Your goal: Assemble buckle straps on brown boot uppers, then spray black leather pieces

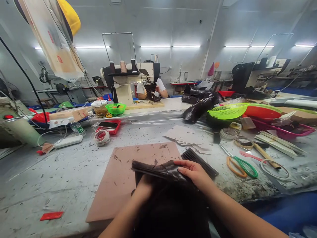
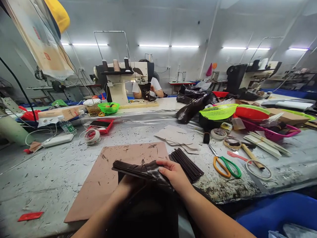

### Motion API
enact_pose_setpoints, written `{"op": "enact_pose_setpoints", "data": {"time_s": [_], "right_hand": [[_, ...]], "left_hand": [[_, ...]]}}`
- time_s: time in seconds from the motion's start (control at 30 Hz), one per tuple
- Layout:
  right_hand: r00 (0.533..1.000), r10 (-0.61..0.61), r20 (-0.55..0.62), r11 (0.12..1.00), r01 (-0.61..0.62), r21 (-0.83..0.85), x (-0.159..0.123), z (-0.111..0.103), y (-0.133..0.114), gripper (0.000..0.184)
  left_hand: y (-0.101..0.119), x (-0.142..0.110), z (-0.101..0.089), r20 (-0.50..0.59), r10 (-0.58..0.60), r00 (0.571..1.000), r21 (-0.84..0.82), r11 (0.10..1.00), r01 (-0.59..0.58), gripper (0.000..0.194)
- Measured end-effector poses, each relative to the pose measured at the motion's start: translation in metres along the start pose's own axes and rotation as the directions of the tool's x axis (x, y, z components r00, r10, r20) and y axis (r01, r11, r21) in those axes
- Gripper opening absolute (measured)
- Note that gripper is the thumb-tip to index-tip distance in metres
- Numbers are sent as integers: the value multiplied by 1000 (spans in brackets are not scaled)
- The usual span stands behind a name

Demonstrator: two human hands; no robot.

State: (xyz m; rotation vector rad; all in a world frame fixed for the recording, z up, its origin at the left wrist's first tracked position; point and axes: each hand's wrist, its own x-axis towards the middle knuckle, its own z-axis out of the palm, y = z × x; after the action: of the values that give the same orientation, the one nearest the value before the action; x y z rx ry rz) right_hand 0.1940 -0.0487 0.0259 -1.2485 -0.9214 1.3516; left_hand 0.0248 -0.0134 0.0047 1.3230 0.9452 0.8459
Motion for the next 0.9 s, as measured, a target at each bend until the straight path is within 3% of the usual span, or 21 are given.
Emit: {"op": "enact_pose_setpoints", "data": {"time_s": [0.17, 0.27, 0.33, 0.43, 0.5, 0.53, 0.6, 0.67, 0.7, 0.73, 0.8, 0.83, 0.9], "right_hand": [[1000, -22, 19, 994, 24, -106, -1, 1, -3, 47], [997, -48, 62, 987, 57, -151, -7, 5, -4, 47], [985, -120, 120, 954, 148, -259, -15, 6, -8, 43], [918, -344, 199, 766, 397, -505, -37, 5, -25, 32], [800, -513, 312, 531, 581, -617, -57, 1, -43, 26], [710, -608, 356, 389, 656, -646, -67, -1, -53, 26], [465, -802, 375, 92, 716, -692, -85, -2, -73, 33], [205, -902, 381, -158, 664, -731, -96, 1, -85, 42], [128, -889, 440, -266, 639, -722, -98, 3, -87, 42], [102, -843, 528, -354, 633, -689, -97, 5, -86, 37], [138, -691, 710, -460, 673, -579, -89, 10, -78, 15], [171, -613, 772, -475, 701, -532, -84, 11, -71, 9], [207, -523, 827, -471, 738, -483, -74, 12, -56, 12]], "left_hand": [[0, -33, -35, -54, -151, 987, 9, 988, 152, 35], [3, -38, -64, -100, -292, 951, -79, 955, 285, 29], [19, -34, -83, -97, -312, 945, -87, 949, 305, 25], [71, -28, -104, -22, -173, 985, 166, 971, 175, 27], [119, -30, -105, 85, 48, 995, 358, 931, -75, 26], [144, -34, -102, 147, 195, 970, 451, 859, -241, 23], [186, -45, -85, 343, 432, 834, 621, 562, -546, 21], [210, -54, -59, 586, 486, 648, 658, 180, -731, 18], [212, -57, -46, 704, 414, 578, 631, 10, -776, 18], [208, -57, -35, 794, 312, 521, 578, -124, -807, 17], [184, -51, -20, 883, 119, 453, 468, -264, -843, 13], [168, -46, -17, 898, 44, 438, 431, -295, -853, 11], [137, -35, -20, 892, -20, 451, 423, -308, -852, 10]]}}
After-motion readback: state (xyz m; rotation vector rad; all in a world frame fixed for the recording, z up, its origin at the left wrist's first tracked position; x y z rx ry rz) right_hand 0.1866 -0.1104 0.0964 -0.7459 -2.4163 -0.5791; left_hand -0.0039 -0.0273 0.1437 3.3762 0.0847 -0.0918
